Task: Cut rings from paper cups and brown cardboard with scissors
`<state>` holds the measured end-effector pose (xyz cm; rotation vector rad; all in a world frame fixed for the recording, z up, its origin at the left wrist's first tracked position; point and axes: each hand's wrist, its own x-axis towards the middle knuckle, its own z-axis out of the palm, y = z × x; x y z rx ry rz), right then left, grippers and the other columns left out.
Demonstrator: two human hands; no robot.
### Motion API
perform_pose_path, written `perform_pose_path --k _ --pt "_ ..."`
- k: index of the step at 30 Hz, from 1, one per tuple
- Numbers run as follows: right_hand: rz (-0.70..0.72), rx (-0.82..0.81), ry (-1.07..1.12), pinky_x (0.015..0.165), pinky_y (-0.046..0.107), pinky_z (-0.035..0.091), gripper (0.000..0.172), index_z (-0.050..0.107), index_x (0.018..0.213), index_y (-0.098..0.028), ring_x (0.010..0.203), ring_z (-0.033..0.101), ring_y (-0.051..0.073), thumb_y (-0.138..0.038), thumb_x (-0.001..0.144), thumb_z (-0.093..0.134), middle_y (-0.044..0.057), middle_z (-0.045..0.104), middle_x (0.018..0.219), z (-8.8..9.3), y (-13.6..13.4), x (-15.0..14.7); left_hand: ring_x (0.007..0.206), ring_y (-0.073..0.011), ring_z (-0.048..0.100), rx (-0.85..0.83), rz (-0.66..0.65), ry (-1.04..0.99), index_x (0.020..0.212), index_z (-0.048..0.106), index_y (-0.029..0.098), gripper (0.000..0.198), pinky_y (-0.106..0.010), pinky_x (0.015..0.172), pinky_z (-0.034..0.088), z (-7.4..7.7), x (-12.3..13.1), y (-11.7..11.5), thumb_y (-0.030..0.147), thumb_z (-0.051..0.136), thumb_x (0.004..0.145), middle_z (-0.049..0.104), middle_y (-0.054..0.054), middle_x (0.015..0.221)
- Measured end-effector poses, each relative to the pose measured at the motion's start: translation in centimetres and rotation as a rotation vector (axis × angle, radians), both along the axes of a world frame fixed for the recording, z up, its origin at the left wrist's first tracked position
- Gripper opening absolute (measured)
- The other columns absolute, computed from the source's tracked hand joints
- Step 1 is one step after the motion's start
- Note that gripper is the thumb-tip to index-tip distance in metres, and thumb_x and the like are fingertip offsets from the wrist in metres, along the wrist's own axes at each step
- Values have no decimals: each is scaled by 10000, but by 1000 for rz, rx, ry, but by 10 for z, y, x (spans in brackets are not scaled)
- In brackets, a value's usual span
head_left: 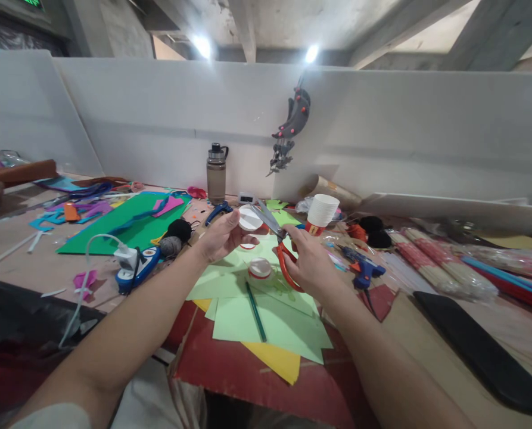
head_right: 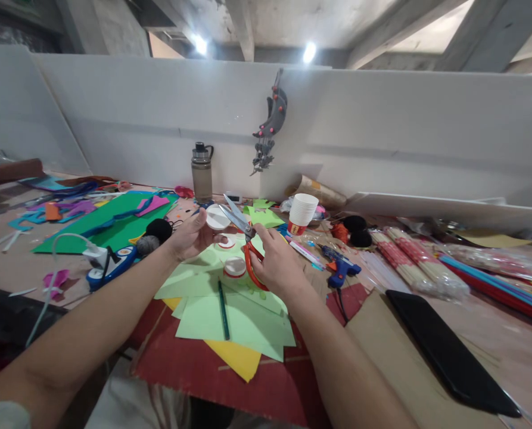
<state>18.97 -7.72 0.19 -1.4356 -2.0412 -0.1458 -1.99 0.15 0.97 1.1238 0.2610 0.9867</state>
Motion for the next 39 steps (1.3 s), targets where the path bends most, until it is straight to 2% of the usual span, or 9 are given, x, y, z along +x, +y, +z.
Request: perform_pose_path --k 2,3,8,13,23,28,34,39 --pt "-13 -6 -17 722 339 421 453 479 1308 -149 844 558 239 -327 892 482 122 610 1021 1 -1 0 889 -260 701 40 -15 8 1104 640 138 509 -289 648 539 2 1 -2 480 737 739 710 -129 952" --pt "-22 -11 -28 717 338 418 455 477 1311 -151 840 557 237 -323 889 480 121 608 1023 1 -1 0 902 -266 703 55 -17 9 1122 631 146 516 -285 649 537 2 1 -2 459 753 730 711 -128 967" --pt "-50 -27 -65 688 329 411 455 471 1311 -174 808 550 227 -325 882 482 111 602 1009 0 0 2 723 -205 705 40 24 -27 1064 627 153 463 -220 500 456 2 2 -2 494 709 762 711 -105 889" --pt "-56 -30 -97 666 316 400 469 468 1320 -168 808 553 227 -358 892 488 108 608 989 0 0 1 626 -164 667 -16 42 -15 998 650 118 498 -220 492 451 -2 1 1 557 672 764 704 -92 795" --pt "-77 -48 -111 652 296 383 469 474 1333 -170 797 561 218 -354 902 501 104 622 987 0 -2 -1 567 -135 621 -86 80 16 975 648 91 541 -208 475 440 -1 0 4 599 602 797 666 -71 708" --pt "-67 -68 -109 664 303 384 489 464 1352 -146 787 565 221 -334 902 501 115 629 980 0 -1 -2 591 -145 625 -59 38 -17 996 641 98 512 -217 479 435 0 1 2 576 592 820 661 -78 734" --pt "-65 -50 -99 651 299 374 473 471 1348 -142 759 569 216 -285 898 489 110 644 948 -2 2 -1 646 -151 637 1 5 -102 1093 613 167 385 -223 505 441 2 1 -2 417 683 808 674 -70 858" --pt "-52 -40 -97 675 299 382 453 483 1331 -136 770 579 216 -285 903 483 114 655 956 -2 3 -1 594 -127 598 -28 19 -85 996 639 107 392 -207 476 421 2 0 1 463 641 833 646 -64 757"
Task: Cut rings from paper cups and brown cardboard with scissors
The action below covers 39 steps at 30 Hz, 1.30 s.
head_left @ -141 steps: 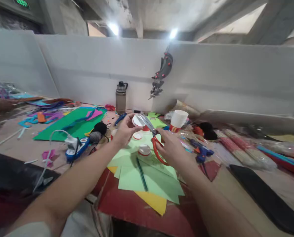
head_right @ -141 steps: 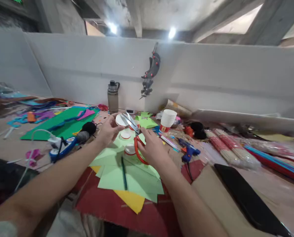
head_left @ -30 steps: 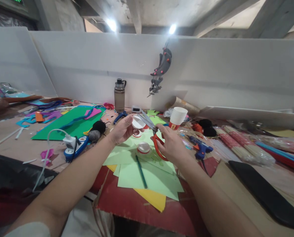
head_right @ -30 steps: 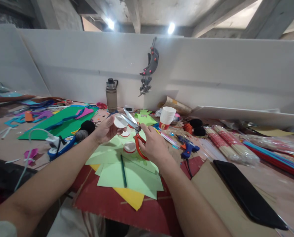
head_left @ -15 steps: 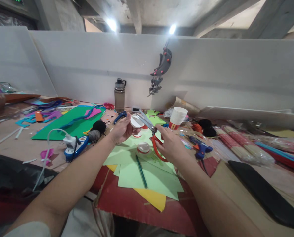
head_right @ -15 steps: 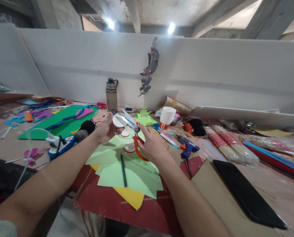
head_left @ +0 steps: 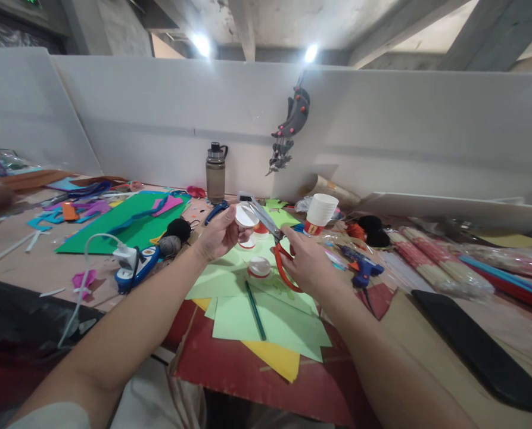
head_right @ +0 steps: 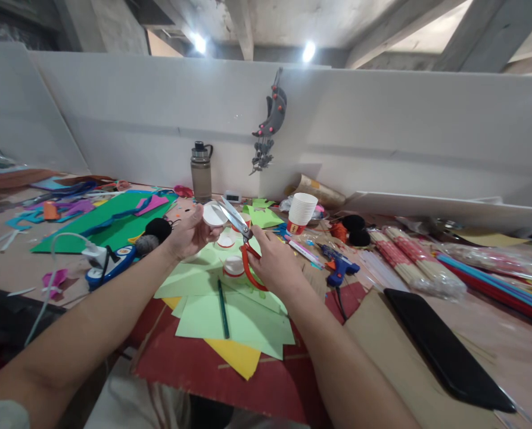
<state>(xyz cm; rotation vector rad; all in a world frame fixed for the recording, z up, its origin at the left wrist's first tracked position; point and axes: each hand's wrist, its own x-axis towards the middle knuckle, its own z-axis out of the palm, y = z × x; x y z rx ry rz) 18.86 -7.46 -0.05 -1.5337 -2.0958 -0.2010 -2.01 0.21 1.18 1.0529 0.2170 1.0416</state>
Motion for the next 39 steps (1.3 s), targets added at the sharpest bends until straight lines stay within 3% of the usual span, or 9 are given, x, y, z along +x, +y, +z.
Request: perform_pose_path --k 12,19,29,39 --pt "-49 -38 -23 661 297 393 463 470 1336 -161 803 574 223 -345 911 481 127 631 1033 7 -6 -3 607 -148 618 4 14 41 954 649 90 437 -231 500 458 -2 0 3 501 657 807 655 -76 729" --pt "-35 -39 -29 661 298 387 476 457 1364 -151 790 592 221 -302 913 479 124 655 1026 5 -3 -4 617 -155 636 -59 63 58 1002 644 87 481 -238 505 467 0 -1 4 540 577 852 685 -105 782" --pt "-18 -13 -26 671 307 395 454 484 1340 -143 813 611 239 -285 908 470 119 680 959 -1 0 -1 554 -135 597 -78 110 34 952 632 103 446 -205 444 392 6 2 0 534 543 876 640 -65 670" --pt "-29 -38 -39 656 293 392 478 462 1358 -155 817 594 226 -312 907 485 128 645 1040 6 -6 -2 522 -121 571 -109 60 67 994 637 90 453 -214 435 412 6 -2 0 516 514 898 663 -91 742"
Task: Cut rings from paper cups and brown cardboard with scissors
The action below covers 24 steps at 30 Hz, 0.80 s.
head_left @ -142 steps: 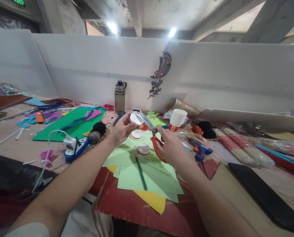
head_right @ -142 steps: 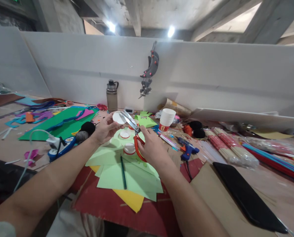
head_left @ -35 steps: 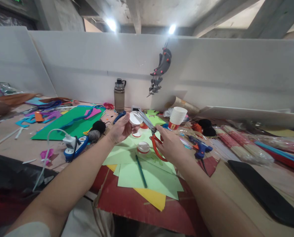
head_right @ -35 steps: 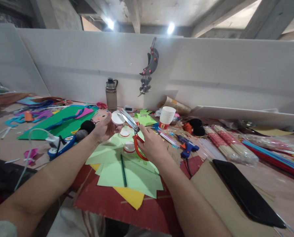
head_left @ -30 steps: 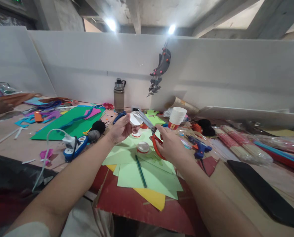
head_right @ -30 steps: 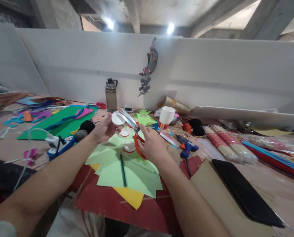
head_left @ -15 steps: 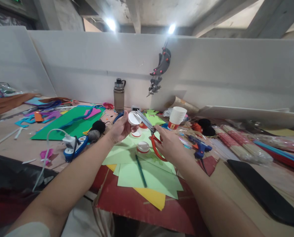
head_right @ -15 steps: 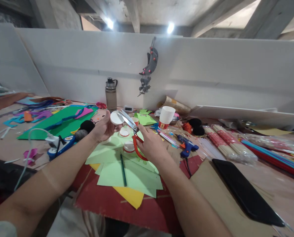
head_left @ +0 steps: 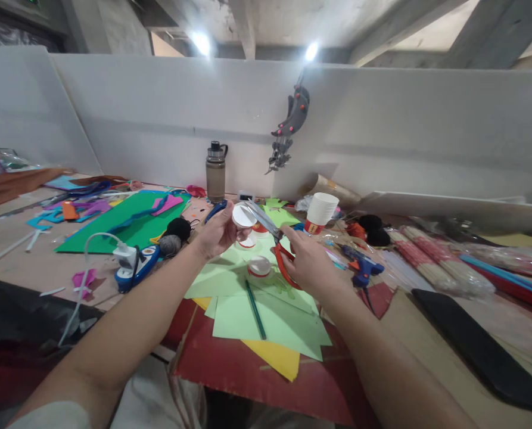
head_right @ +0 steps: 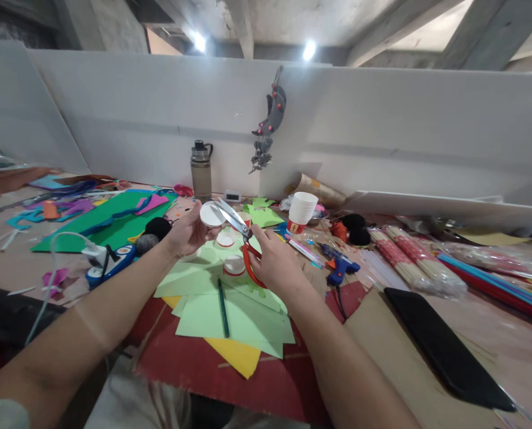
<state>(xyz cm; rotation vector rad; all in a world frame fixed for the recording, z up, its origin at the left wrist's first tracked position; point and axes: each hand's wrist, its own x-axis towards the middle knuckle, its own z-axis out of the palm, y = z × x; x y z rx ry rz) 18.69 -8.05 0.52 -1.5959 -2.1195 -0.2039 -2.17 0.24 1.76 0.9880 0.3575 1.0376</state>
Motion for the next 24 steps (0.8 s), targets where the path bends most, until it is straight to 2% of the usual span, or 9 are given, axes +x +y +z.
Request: perform_pose_path --k 4,15,24 --pt "0 -12 -18 676 305 390 461 469 1346 -142 848 600 240 -296 911 487 134 652 1044 1 1 -2 528 -129 580 24 -35 -20 956 636 98 439 -211 429 412 -1 -2 1 512 498 906 641 -77 696" --pt "22 -1 -51 716 330 424 435 476 1326 -148 915 637 274 -326 929 475 150 686 1065 -2 3 1 500 -123 574 11 -61 -26 975 635 85 514 -205 406 414 0 -5 5 555 434 918 672 -122 746" --pt "6 5 -85 680 310 408 402 508 1306 -166 865 646 257 -302 930 469 126 707 1020 -2 3 1 487 -116 574 4 -65 0 933 641 68 567 -188 386 409 5 -6 3 589 419 910 687 -154 761"
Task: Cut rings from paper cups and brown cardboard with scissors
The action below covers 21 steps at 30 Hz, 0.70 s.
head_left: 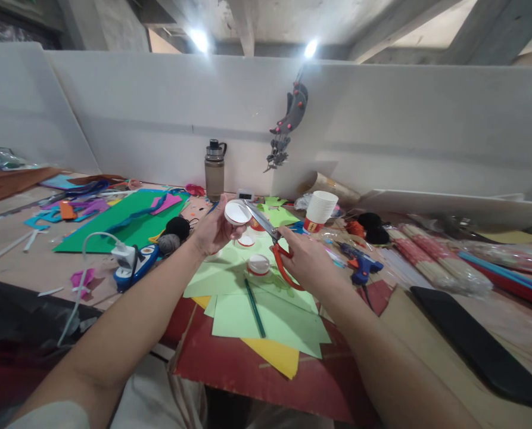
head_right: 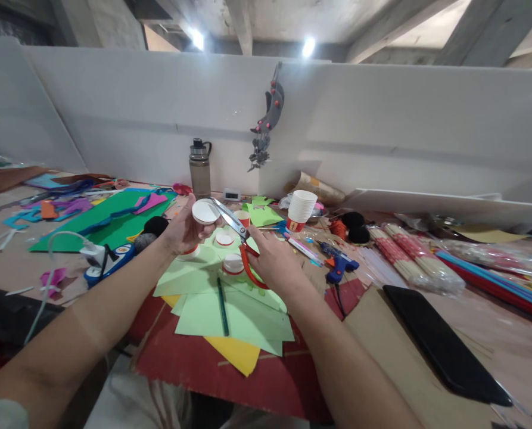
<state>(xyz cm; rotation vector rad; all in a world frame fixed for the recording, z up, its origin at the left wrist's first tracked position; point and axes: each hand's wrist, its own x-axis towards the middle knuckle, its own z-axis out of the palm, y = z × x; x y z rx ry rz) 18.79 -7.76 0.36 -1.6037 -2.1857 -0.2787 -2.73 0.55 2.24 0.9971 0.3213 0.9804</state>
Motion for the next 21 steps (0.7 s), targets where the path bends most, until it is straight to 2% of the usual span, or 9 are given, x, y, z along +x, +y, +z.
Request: perform_pose_path --k 6,10,14,18,21 --pt "-8 -10 58 668 312 415 410 544 1294 -180 847 647 265 -308 908 490 129 715 1008 1 0 0 481 -109 561 28 -14 31 907 639 74 556 -181 390 401 -4 -1 3 598 452 891 697 -160 776" --pt "-14 -35 376 681 304 442 379 606 1224 -170 803 647 236 -319 890 503 112 723 953 -1 9 9 533 -128 602 52 -36 113 1061 640 101 473 -201 438 441 -7 1 2 524 549 871 697 -130 824" --pt "-62 -109 535 658 307 450 447 597 1236 -150 734 637 220 -419 890 508 104 718 893 -9 19 16 629 -150 643 204 -69 375 1039 663 129 342 -212 503 483 -4 -2 0 326 723 766 684 -100 834" --pt "-56 -193 529 614 286 442 439 599 1225 -191 689 629 203 -440 869 542 77 719 858 -21 17 5 737 -178 671 297 -198 679 991 686 163 403 -246 610 526 6 -10 -2 102 790 607 688 -102 900" --pt "-97 -220 446 607 280 438 378 620 1192 -223 707 639 211 -360 843 573 75 725 855 -32 13 -8 769 -209 685 297 -207 788 939 686 175 433 -265 615 530 12 -16 -3 27 771 541 685 -106 921"
